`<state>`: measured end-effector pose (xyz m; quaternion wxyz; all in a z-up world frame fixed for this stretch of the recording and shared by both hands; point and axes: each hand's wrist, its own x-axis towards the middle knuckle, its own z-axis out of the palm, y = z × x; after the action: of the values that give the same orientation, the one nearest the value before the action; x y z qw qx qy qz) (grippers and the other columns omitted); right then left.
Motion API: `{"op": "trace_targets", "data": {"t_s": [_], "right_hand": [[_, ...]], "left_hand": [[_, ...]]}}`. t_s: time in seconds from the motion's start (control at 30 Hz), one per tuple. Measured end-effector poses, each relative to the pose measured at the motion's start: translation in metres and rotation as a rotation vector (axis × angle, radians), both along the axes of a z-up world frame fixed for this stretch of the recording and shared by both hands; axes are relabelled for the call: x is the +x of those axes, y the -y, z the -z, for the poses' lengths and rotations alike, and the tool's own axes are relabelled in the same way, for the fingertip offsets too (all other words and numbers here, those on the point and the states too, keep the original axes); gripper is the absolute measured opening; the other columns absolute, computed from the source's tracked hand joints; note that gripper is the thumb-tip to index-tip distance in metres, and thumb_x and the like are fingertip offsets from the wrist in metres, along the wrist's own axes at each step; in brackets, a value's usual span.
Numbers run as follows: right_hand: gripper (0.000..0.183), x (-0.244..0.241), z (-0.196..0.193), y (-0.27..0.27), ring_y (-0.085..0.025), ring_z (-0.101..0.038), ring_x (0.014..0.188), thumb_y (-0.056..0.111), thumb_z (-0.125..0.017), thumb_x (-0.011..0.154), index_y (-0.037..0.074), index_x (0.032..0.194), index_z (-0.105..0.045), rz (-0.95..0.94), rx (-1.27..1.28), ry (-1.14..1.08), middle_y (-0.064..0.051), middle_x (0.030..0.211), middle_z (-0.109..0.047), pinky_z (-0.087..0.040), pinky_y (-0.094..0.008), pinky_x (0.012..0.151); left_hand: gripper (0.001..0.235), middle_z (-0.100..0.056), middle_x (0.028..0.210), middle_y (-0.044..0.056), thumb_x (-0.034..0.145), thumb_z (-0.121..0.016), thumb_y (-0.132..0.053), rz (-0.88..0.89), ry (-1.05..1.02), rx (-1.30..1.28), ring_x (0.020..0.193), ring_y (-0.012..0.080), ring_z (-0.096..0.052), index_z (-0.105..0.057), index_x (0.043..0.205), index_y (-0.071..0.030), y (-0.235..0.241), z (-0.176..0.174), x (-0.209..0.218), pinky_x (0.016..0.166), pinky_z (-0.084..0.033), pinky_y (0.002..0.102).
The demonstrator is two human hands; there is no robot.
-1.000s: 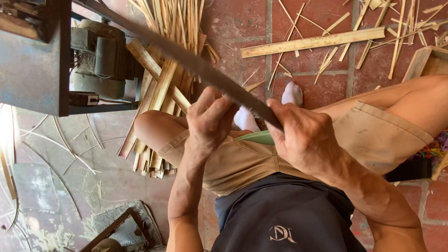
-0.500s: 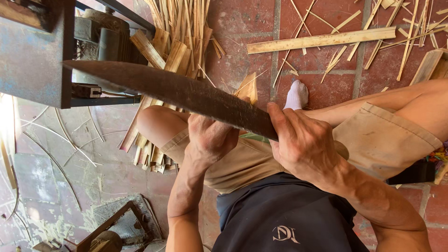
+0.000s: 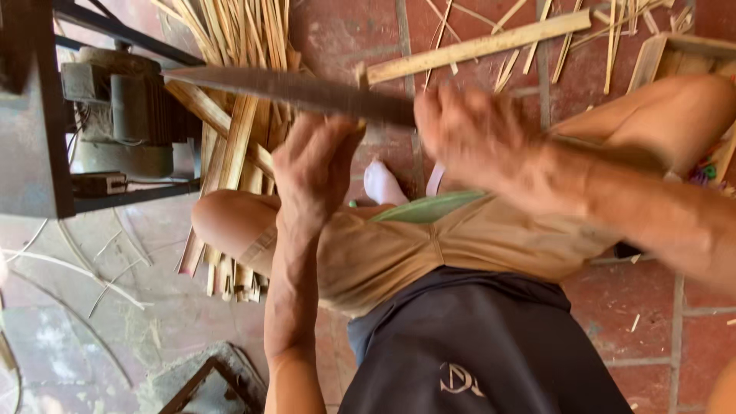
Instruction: The person sits on the floor and uses a large knife to sharpen the ends of bamboo sticks. They repeatedly pick up sticks, hold them against the blade, and scrape the wood to form a point, then place the sharpened sticks into a pile.
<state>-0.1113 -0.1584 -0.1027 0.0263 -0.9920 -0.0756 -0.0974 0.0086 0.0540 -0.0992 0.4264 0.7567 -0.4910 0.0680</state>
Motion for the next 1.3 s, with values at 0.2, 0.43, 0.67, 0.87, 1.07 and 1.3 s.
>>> {"op": "trace_targets", "data": {"t_s": [0.2,0.43,0.67,0.87,1.07,1.3], "right_hand": [[0.022,0.001,-0.027,-0.01,-0.016,-0.05,0.036,0.012,-0.061,0.104,-0.002,0.087,-0.062,0.028,0.534,-0.275,-0.009,0.053,-0.058,-0.041,-0.032,0.029],[0.01,-0.045,-0.002,-0.059,-0.027,-0.064,0.06,0.005,-0.068,0.099,-0.002,0.099,-0.06,0.057,0.714,0.189,-0.013,0.071,-0.062,-0.051,-0.038,0.051],[0.04,-0.041,-0.025,-0.072,-0.027,-0.064,0.063,0.0,-0.074,0.078,-0.008,0.114,-0.059,0.082,0.457,0.157,-0.012,0.075,-0.059,-0.052,-0.039,0.056],[0.04,-0.058,-0.017,-0.072,-0.028,-0.062,0.063,-0.001,-0.076,0.078,-0.007,0.113,-0.057,0.069,0.5,0.161,-0.012,0.073,-0.057,-0.05,-0.041,0.055],[0.043,-0.063,-0.033,-0.07,-0.028,-0.064,0.065,-0.002,-0.074,0.075,-0.008,0.114,-0.059,0.058,0.573,0.122,-0.012,0.074,-0.058,-0.051,-0.041,0.058],[0.016,-0.047,-0.002,-0.054,-0.029,-0.062,0.049,0.01,-0.068,0.097,-0.003,0.089,-0.061,0.156,0.735,-0.176,-0.013,0.06,-0.059,-0.049,-0.041,0.047]], "left_hand": [[0.02,-0.069,0.105,0.008,0.099,-0.077,-0.002,-0.076,0.043,0.034,0.086,0.0199,-0.072,-0.07,0.118,-0.004,-0.003,-0.013,0.001,0.07,-0.061,0.03],[0.021,-0.071,0.102,0.007,0.097,-0.079,-0.001,-0.033,0.025,0.026,0.085,0.0188,-0.074,-0.071,0.116,-0.007,-0.016,-0.012,-0.011,0.068,-0.062,0.027],[0.035,-0.071,0.104,0.01,0.087,-0.078,0.009,-0.034,0.108,0.072,0.089,0.024,-0.073,-0.072,0.12,-0.004,-0.035,-0.023,-0.031,0.076,-0.059,0.036],[0.035,-0.072,0.108,0.013,0.086,-0.078,0.01,0.043,0.19,0.019,0.098,0.0287,-0.074,-0.071,0.119,0.001,-0.034,-0.028,-0.03,0.083,-0.06,0.04],[0.032,-0.073,0.109,0.013,0.087,-0.076,0.009,0.071,0.186,0.026,0.102,0.0293,-0.074,-0.07,0.116,-0.001,-0.043,-0.04,-0.037,0.087,-0.061,0.04],[0.017,-0.072,0.102,0.015,0.098,-0.075,0.0,0.092,-0.107,-0.047,0.083,0.0154,-0.073,-0.068,0.113,-0.002,-0.004,-0.022,-0.016,0.065,-0.061,0.024]]}}
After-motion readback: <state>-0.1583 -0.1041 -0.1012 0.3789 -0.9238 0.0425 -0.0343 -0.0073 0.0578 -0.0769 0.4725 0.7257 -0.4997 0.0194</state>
